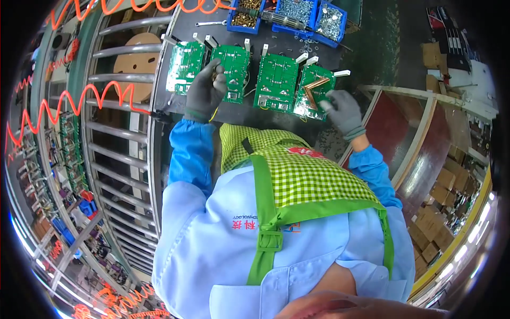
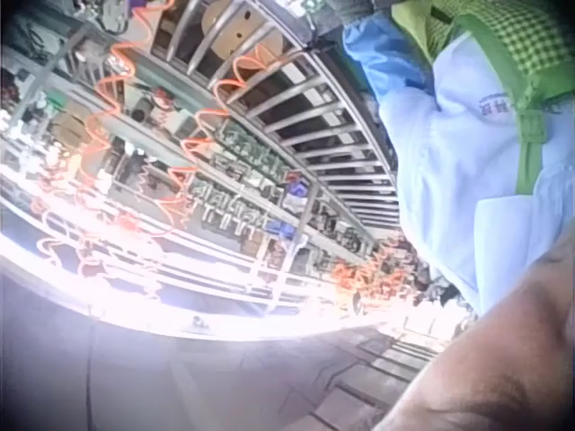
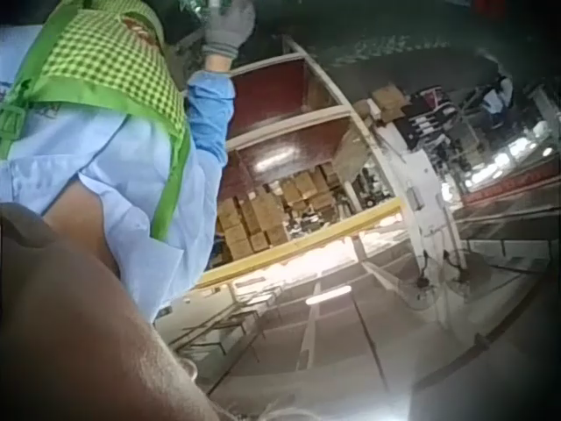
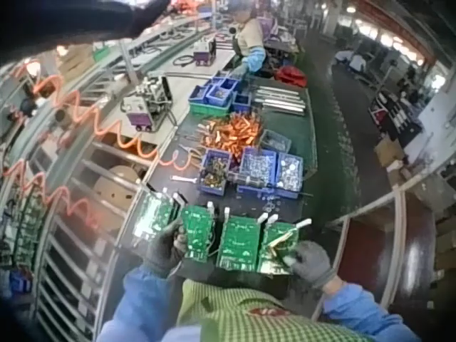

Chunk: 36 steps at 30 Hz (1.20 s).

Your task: Assembling electronic components and copper strips onto printed circuit boards using a power screwdriver.

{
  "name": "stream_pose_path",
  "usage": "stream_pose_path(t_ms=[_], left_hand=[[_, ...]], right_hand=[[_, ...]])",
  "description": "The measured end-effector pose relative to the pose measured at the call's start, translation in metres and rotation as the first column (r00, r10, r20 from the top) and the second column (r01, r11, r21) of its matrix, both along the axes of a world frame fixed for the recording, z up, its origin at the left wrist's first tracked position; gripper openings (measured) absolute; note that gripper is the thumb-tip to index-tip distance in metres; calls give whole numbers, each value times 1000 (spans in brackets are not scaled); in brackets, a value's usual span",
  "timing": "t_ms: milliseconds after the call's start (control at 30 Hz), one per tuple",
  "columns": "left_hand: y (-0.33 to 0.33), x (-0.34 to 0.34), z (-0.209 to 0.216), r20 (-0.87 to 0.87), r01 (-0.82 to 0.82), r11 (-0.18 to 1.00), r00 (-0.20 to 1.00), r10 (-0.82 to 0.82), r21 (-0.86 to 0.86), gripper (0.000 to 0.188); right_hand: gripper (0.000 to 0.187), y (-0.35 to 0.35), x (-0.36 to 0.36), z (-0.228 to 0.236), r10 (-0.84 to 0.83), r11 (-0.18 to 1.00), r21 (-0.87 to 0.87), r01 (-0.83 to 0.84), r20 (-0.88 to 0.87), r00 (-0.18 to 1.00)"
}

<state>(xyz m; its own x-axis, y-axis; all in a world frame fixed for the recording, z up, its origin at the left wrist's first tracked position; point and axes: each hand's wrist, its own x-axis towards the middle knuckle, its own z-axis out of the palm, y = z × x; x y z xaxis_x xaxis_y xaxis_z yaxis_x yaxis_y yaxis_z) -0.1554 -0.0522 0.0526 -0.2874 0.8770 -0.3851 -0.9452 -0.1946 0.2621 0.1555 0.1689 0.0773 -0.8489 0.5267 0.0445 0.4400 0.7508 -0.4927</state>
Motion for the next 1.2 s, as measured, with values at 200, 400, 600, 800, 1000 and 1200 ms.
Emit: stream_pose_path(t_ms=[200,400,600,800,1000,1200], left_hand=[[-67,23,-15,-28,-144,989,989,145,11,20],[-97,22,-23,-85,-288,953,956,280,-96,27],[-111,4,-37,-182,-444,888,889,420,-121,26],[-157,-32,-69,-328,-577,800,797,508,-164,19],[-144,-70,-130,-238,-486,826,871,430,-286,17],[-131,-101,-114,-22,-428,830,893,450,-358,19]], right_hand=[[42,-31,-10,-20,-71,996,74,55,235,969],[30,-33,-24,-35,-86,989,137,51,265,960],[19,-50,-19,-26,-113,963,260,76,130,985],[17,-74,-36,5,-178,952,236,193,-85,980],[12,-141,-113,47,-152,988,-27,151,-57,987],[13,-203,-209,37,186,978,-68,-196,-132,974]])
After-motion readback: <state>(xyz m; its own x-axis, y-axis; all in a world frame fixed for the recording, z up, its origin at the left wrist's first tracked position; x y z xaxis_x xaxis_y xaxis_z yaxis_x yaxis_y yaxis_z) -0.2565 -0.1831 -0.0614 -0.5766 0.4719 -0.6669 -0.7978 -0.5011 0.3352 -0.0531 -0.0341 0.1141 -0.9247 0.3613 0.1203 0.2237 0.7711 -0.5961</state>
